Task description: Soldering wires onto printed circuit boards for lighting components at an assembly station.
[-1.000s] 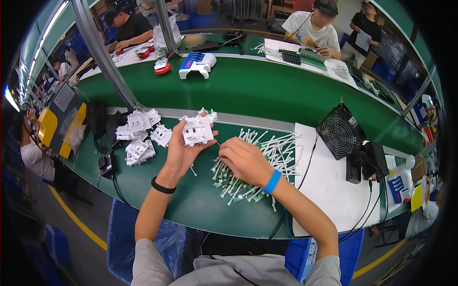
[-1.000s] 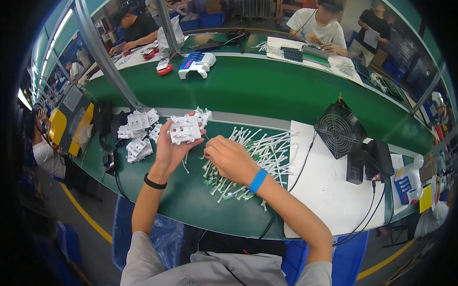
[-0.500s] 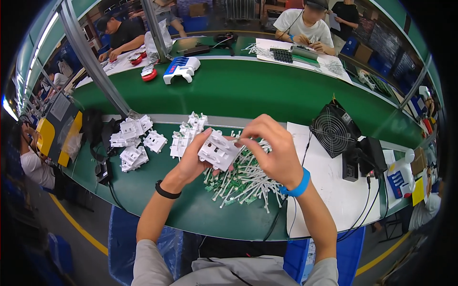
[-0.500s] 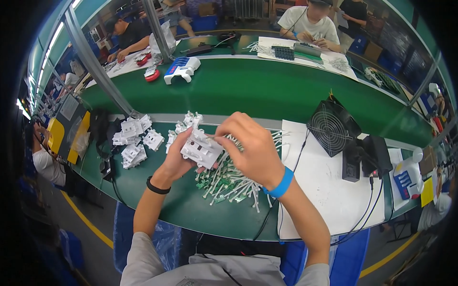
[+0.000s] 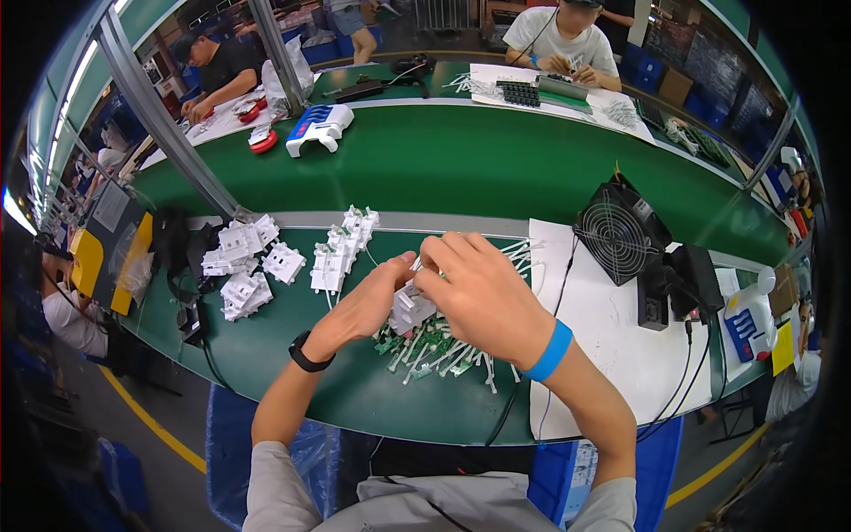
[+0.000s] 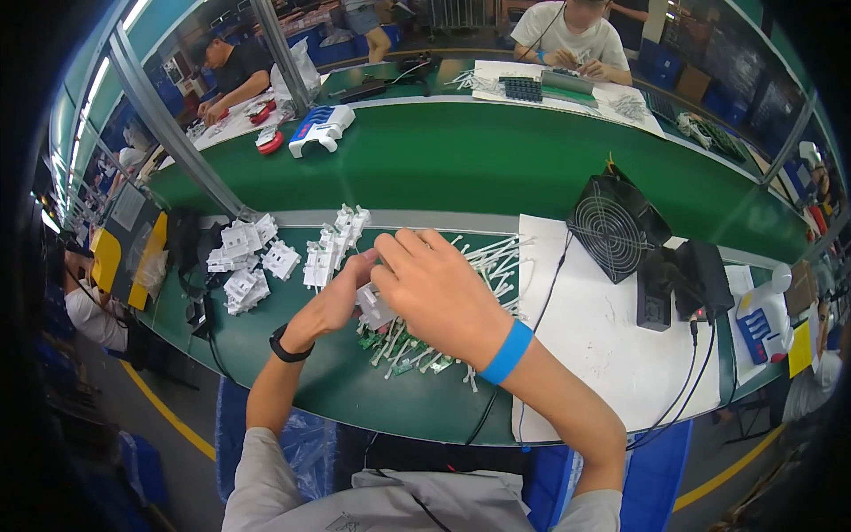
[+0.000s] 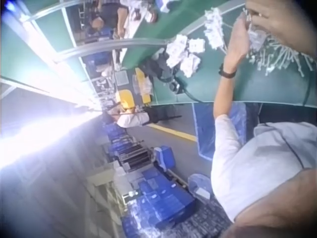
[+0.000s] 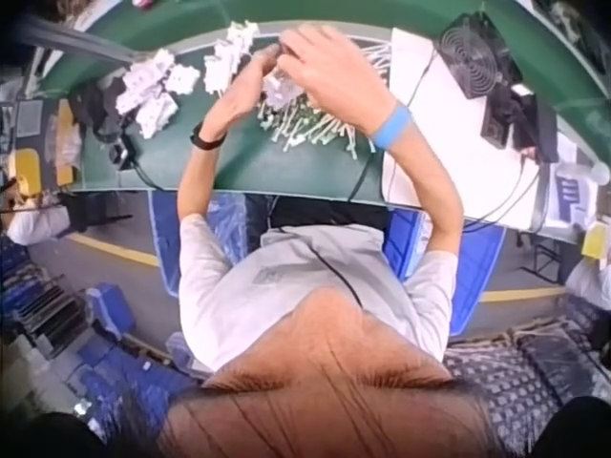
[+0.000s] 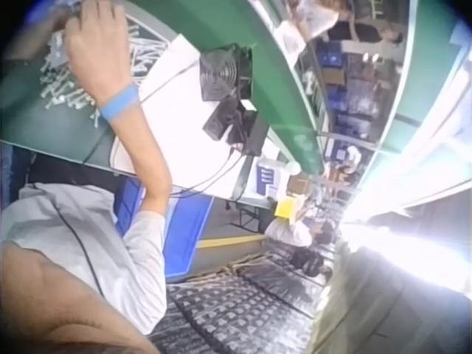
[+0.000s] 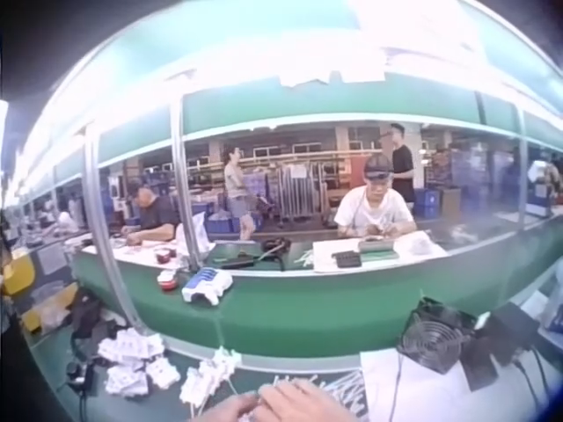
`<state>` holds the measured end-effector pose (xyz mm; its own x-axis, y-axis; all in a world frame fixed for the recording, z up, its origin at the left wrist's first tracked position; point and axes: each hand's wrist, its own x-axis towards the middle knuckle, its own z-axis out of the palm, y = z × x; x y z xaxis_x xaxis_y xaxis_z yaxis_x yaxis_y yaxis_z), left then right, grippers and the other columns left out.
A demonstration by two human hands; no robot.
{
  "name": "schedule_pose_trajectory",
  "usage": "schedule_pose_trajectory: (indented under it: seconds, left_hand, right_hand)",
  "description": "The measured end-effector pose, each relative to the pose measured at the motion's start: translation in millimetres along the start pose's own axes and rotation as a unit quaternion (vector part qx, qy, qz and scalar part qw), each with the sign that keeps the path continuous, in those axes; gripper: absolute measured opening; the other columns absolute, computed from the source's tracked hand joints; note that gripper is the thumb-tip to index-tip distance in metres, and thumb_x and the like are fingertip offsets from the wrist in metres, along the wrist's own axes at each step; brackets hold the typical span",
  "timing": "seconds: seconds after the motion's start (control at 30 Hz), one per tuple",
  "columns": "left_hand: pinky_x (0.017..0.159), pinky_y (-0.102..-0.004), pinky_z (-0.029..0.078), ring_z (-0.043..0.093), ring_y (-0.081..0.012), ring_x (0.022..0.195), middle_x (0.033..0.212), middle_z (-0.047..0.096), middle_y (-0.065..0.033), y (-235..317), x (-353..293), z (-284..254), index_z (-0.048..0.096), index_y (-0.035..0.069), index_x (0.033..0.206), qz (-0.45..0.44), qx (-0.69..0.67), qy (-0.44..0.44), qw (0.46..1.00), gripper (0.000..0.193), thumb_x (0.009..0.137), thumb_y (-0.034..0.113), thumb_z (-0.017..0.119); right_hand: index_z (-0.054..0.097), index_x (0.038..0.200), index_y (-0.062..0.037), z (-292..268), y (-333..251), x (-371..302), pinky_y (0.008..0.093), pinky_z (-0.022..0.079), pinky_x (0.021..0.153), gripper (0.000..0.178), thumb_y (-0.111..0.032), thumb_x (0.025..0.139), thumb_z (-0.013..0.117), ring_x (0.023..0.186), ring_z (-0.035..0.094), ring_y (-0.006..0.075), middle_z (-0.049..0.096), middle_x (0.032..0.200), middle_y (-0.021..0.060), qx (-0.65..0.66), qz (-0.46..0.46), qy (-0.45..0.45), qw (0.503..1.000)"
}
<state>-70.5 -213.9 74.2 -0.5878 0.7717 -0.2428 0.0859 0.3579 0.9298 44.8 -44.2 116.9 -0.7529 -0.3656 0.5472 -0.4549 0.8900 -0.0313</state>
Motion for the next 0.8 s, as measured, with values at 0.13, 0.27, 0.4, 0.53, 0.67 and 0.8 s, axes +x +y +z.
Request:
schedule_pose_trajectory:
  seconds: [0.13,0.27,0.4,0.53,0.67,0.8]
  left_hand:
    - [0.077,-0.0358,0.052,0.067,-0.0195,0.074,0.106,0.070,-0.0157,13,-1,-3,0.051,-0.012,0.136,-0.009,0.057,-0.066,0.996,0.082,0.109,0.057,0.017]
    - [0.077,-0.0337,0.050,0.063,-0.0174,0.071,0.100,0.071,-0.0145,28,-6,-6,0.057,-0.010,0.131,-0.136,0.058,-0.129,0.981,0.091,0.106,0.067,0.014]
    - [0.061,-0.0301,0.043,0.059,-0.0141,0.064,0.089,0.072,-0.0103,-12,7,-13,0.066,-0.003,0.120,-0.120,0.087,-0.151,0.977,0.099,0.103,0.075,0.008]
    - [0.055,-0.0290,0.038,0.056,-0.0104,0.062,0.089,0.076,-0.0059,-7,-8,-13,0.072,0.001,0.109,-0.037,-0.011,-0.215,0.976,0.098,0.105,0.071,0.004]
    - [0.053,-0.0257,0.039,0.056,-0.0073,0.064,0.087,0.077,-0.0002,-2,-13,-2,0.074,0.004,0.106,0.009,-0.009,-0.131,0.991,0.084,0.110,0.060,0.011]
    - [0.058,-0.0242,0.046,0.069,-0.0101,0.081,0.093,0.077,-0.0034,-12,-9,-2,0.065,0.006,0.122,-0.030,-0.006,-0.111,0.993,0.072,0.112,0.058,0.017]
  right_hand:
    - [0.061,0.090,-0.0007,8,1,-8,0.0396,0.047,0.085,0.013,-0.001,0.081,0.071,0.094,0.058,0.0303,0.057,0.100,0.0124,0.106,0.044,-0.018,0.993]
    - [0.062,0.090,0.0002,12,2,-15,0.0418,0.049,0.084,0.011,-0.003,0.084,0.071,0.096,0.061,0.0319,0.059,0.102,0.0141,0.149,0.061,-0.036,0.986]
    - [0.064,0.088,0.0001,10,1,-18,0.0421,0.052,0.077,0.007,-0.004,0.085,0.069,0.087,0.065,0.0316,0.061,0.095,0.0145,0.244,0.128,-0.063,0.959]
    - [0.066,0.088,0.0003,8,14,-19,0.0391,0.052,0.069,0.007,-0.006,0.087,0.069,0.074,0.065,0.0275,0.062,0.084,0.0137,0.334,0.244,-0.111,0.904]
    - [0.067,0.089,0.0020,17,25,-25,0.0296,0.048,0.065,0.013,-0.010,0.091,0.072,0.068,0.058,0.0123,0.063,0.076,0.0055,0.428,0.286,-0.080,0.853]
    - [0.069,0.091,0.0039,26,30,-30,0.0278,0.047,0.065,0.015,-0.011,0.094,0.071,0.068,0.055,0.0085,0.064,0.074,0.0030,0.472,0.315,-0.107,0.817]
